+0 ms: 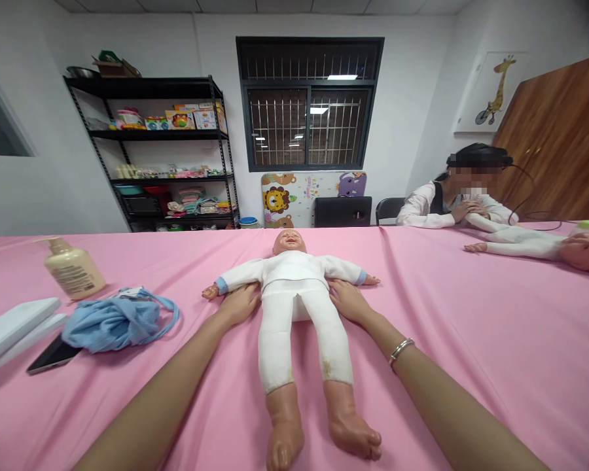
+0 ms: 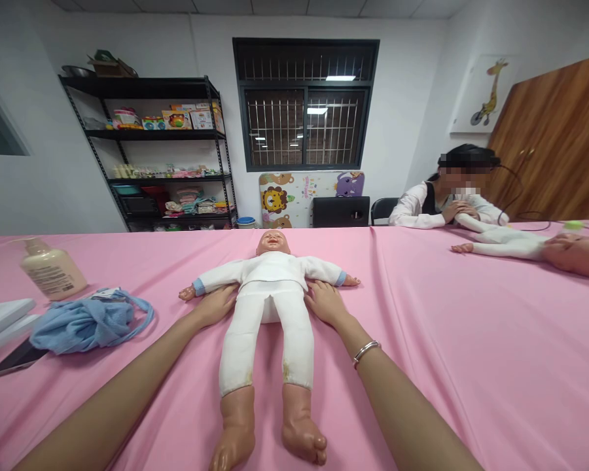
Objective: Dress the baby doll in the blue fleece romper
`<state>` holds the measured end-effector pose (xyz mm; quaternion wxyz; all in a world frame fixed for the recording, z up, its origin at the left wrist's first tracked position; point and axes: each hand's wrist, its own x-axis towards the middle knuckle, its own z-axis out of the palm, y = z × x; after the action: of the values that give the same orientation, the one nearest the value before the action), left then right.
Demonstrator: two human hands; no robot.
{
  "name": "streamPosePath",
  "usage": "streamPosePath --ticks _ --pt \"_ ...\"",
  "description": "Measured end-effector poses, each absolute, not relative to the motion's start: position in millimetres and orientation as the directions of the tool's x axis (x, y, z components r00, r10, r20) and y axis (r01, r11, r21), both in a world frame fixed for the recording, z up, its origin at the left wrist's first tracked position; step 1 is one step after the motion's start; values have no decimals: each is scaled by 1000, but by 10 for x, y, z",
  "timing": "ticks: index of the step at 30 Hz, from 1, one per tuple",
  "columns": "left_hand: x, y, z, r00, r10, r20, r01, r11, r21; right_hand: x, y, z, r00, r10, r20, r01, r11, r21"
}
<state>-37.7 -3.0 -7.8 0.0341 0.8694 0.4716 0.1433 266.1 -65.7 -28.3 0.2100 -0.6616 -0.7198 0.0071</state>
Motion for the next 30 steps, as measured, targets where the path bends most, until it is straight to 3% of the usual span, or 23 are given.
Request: streamPosePath --ticks 30 --pt "-355 -83 -26 515 832 205 814 -550 185 2663 -664 -270 -30 961 275 944 117 -307"
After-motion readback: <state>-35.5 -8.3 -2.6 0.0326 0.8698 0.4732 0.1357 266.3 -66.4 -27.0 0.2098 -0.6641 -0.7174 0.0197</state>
